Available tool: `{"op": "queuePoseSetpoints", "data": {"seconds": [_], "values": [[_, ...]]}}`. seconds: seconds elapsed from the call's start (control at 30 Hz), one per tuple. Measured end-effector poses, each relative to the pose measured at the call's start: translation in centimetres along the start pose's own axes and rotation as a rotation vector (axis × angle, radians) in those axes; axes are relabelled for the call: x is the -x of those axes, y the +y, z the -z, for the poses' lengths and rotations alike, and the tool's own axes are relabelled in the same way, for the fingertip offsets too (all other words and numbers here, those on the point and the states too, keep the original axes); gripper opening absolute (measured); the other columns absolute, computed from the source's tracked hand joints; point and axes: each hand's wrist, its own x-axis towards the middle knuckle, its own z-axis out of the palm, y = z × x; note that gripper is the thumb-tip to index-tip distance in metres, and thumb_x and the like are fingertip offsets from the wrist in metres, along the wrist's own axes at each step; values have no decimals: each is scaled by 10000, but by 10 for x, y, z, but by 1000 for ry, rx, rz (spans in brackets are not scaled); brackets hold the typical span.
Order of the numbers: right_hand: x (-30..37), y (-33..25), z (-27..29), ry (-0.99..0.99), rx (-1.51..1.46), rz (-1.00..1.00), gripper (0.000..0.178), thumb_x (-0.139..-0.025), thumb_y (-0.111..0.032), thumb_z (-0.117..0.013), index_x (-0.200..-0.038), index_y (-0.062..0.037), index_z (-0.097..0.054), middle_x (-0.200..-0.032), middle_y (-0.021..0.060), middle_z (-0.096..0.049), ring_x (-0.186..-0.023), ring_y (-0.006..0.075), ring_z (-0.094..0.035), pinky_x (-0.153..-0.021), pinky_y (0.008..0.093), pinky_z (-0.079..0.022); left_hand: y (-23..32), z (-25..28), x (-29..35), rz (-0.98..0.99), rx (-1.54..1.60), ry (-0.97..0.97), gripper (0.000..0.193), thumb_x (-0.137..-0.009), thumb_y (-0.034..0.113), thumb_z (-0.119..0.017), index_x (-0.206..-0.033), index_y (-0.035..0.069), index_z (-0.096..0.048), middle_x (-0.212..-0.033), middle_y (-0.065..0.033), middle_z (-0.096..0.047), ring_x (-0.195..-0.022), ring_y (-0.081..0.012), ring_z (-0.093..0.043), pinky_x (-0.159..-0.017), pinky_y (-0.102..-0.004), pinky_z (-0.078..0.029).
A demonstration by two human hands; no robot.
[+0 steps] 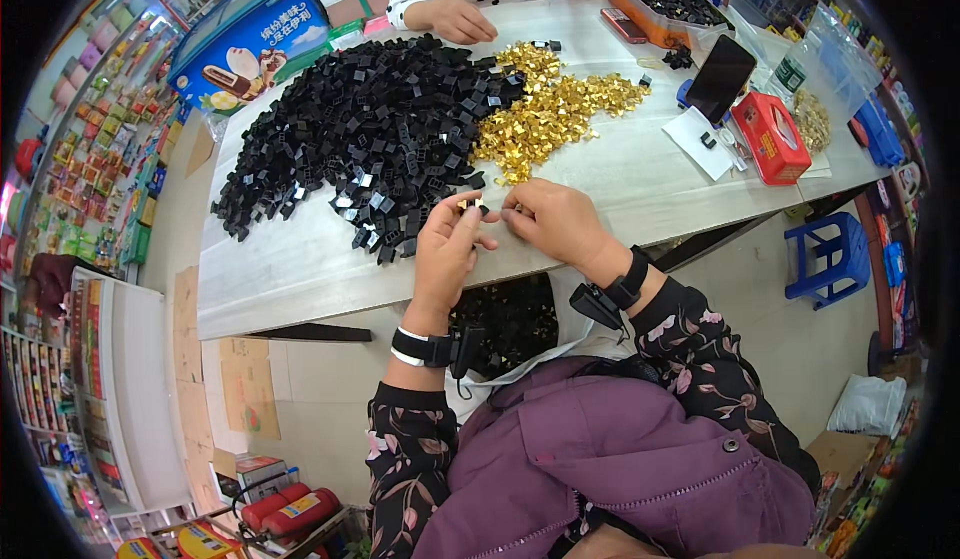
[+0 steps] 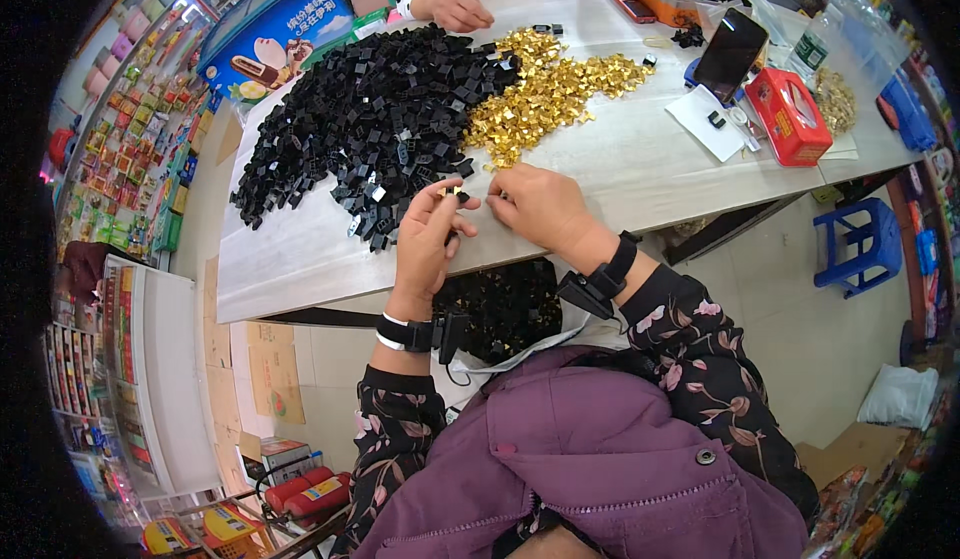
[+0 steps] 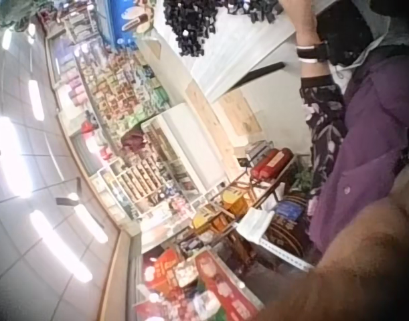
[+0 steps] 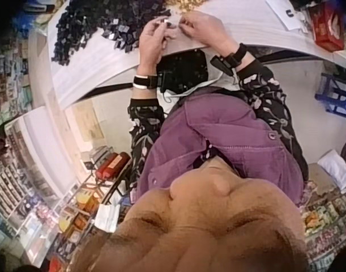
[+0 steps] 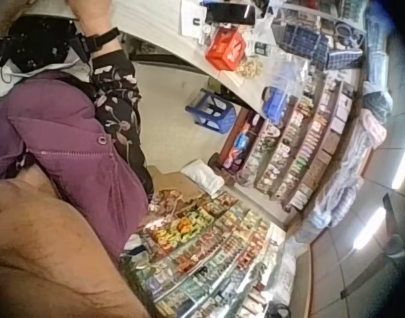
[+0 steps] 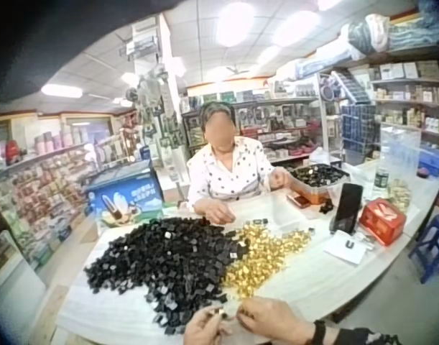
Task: Assembling small gold tips onto black plastic components at a manual workstation.
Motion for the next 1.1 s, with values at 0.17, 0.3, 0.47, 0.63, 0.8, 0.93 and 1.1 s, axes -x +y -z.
{"op": "queuePoseSetpoints", "data": {"seconds": [0.17, 0.3, 0.47, 0.63, 0.8, 0.93, 1.1], "values": [[-1, -10, 5, 41, -87, -110, 115, -768, -230, -675, -819, -133, -639, -720, 41, -601, -616, 209, -602, -542, 332, -470, -20, 8, -4, -122, -26, -11, 203, -918, 92, -536, -1110, 28, -517, -923, -110, -652, -615, -93, -593, -441, -169, -373], [6, -11, 5, 89, 70, -94, 107, -776, -220, -674, -786, -121, -636, -714, 38, -595, -614, 214, -595, -537, 328, -464, -25, 1, -4, -258, -89, 91, 192, -900, 68, -552, -1080, 16, -509, -905, -98, -651, -612, -93, -587, -491, -194, -436], [9, -6, 4, 94, 25, -67, 110, -779, -234, -664, -775, -128, -637, -716, 34, -604, -646, 237, -603, -546, 346, -479, -23, -3, -3, -270, -191, 61, 169, -890, 79, -574, -1031, -3, -531, -877, -73, -643, -613, -79, -572, -548, -218, -484], [8, -2, 9, 6, -313, -199, 120, -814, -181, -669, -852, -68, -658, -742, 18, -632, -646, 112, -592, -559, 258, -468, -27, -6, -4, -336, -321, 91, 176, -867, 93, -608, -1002, -19, -588, -826, -43, -635, -618, -67, -572, -540, -223, -486], [8, -3, 13, 3, -670, -323, 137, -849, -127, -657, -895, 1, -646, -795, 11, -650, -690, 40, -564, -601, 195, -455, -24, -10, -3, -356, -466, 81, 217, -845, 99, -633, -1040, 6, -615, -804, -52, -639, -613, -79, -583, -538, -240, -474], [8, 1, 13, -14, -728, -261, 147, -849, -136, -660, -918, -8, -641, -781, -1, -631, -677, 41, -547, -610, 194, -451, -28, -10, -3, -416, -545, 84, 225, -834, 102, -639, -1051, 43, -621, -821, -79, -646, -609, -112, -602, -556, -259, -477], [10, -5, 11, -66, -796, -266, 189, -819, -184, -689, -896, -15, -651, -760, -18, -627, -681, 34, -546, -608, 198, -454, -34, -8, -5, -555, -692, 105, 235, -830, 101, -634, -1061, 61, -623, -838, -99, -651, -623, -149, -617, -580, -266, -482]]}}
